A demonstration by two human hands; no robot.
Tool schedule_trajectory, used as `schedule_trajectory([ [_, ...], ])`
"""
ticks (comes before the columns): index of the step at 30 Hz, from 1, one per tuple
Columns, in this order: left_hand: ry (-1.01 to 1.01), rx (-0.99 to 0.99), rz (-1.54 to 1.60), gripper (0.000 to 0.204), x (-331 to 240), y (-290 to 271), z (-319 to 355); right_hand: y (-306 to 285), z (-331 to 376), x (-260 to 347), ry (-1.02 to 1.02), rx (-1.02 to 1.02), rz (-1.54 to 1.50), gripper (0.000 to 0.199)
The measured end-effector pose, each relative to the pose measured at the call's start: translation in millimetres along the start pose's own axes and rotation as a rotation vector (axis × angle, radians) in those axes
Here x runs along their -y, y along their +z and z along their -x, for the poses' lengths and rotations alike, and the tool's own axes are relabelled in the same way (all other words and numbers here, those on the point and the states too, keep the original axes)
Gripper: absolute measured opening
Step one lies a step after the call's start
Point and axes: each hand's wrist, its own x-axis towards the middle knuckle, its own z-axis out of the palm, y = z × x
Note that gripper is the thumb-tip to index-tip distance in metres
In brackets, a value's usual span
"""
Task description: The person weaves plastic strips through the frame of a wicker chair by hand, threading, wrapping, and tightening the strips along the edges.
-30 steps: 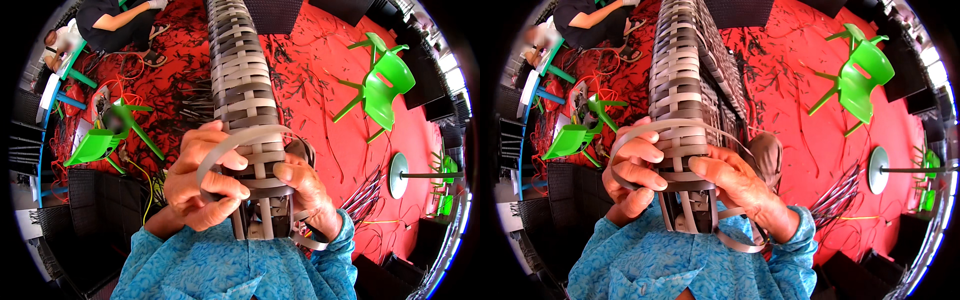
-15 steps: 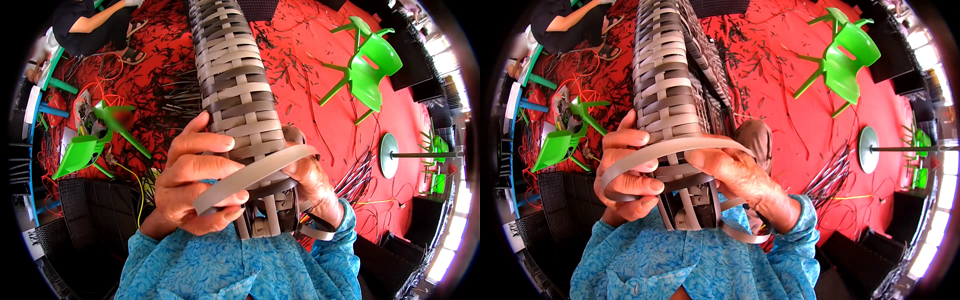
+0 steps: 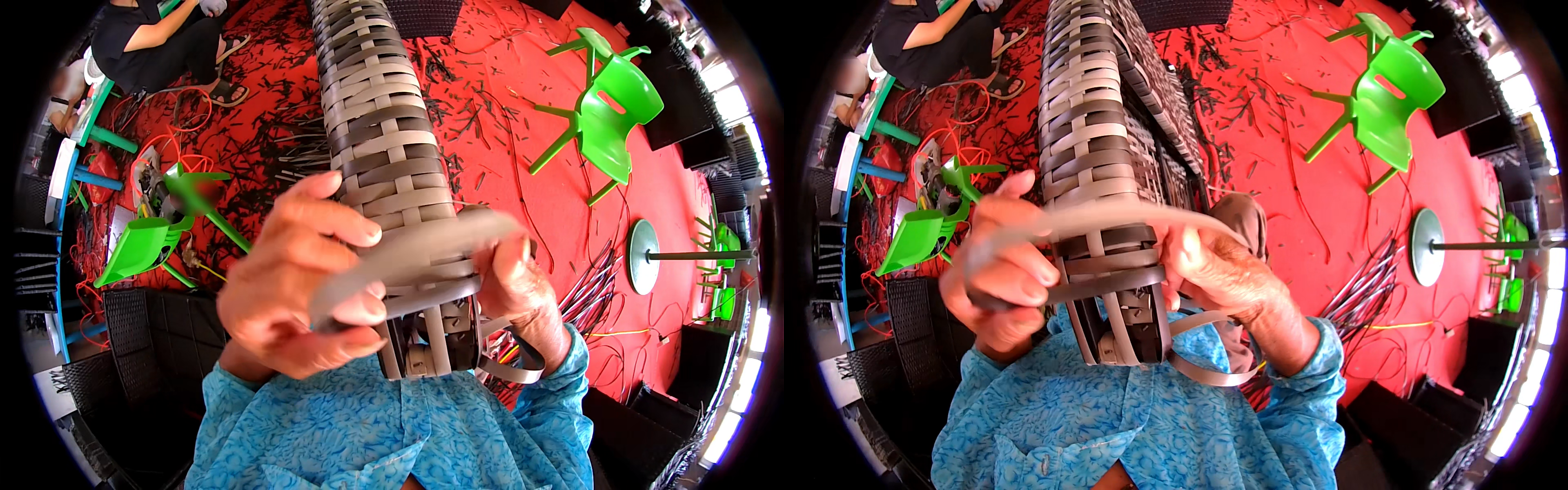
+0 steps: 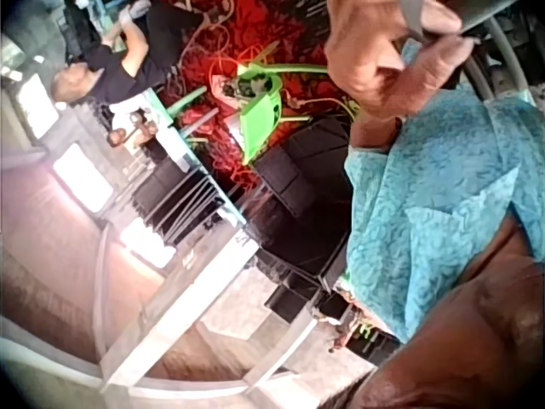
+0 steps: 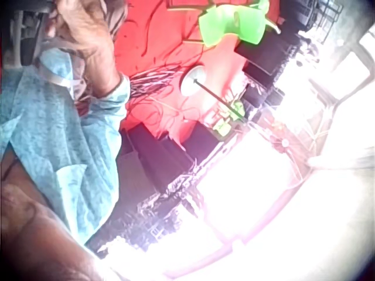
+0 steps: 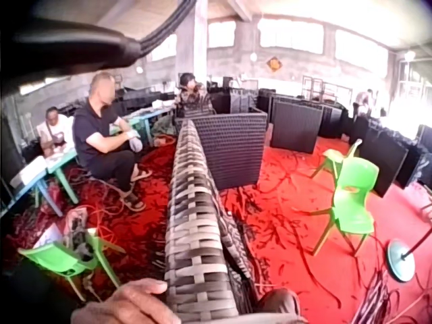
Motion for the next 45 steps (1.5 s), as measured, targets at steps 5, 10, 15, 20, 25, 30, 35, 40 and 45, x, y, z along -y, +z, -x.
schedule_trajectory([
  [5,-0.168,-0.039,0.231,0.02,0,0,-26,1,-5,18,0.064,0.135,0.097,0.069],
  [10,-0.314,-0.08,0.3,0.025,-7,6,-34,3,-5,21,0.124,0.181,0.146,0.065],
  [15,-0.319,-0.129,0.322,0.027,-7,9,-36,0,-5,20,0.124,0.161,0.143,0.065],
  [20,-0.35,-0.095,0.363,0.027,-8,14,-48,2,-4,18,0.095,0.135,0.166,0.064],
  [25,-0.401,-0.085,0.435,0.028,-8,17,-48,-1,0,23,0.096,0.158,0.162,0.056],
  [30,-0.344,0.009,0.451,0.029,-9,12,-52,11,2,27,0.13,0.072,0.182,0.045],
  [35,-0.326,-0.003,0.572,0.023,-5,-3,-21,7,1,28,0.165,0.098,0.162,0.045],
  [40,-0.455,-0.083,0.711,0.023,0,1,15,3,-4,25,0.015,0.067,0.256,0.062],
  [45,-0.425,-0.092,0.793,0.02,5,-2,26,-38,-5,37,-0.399,-0.1,-0.472,0.053],
])
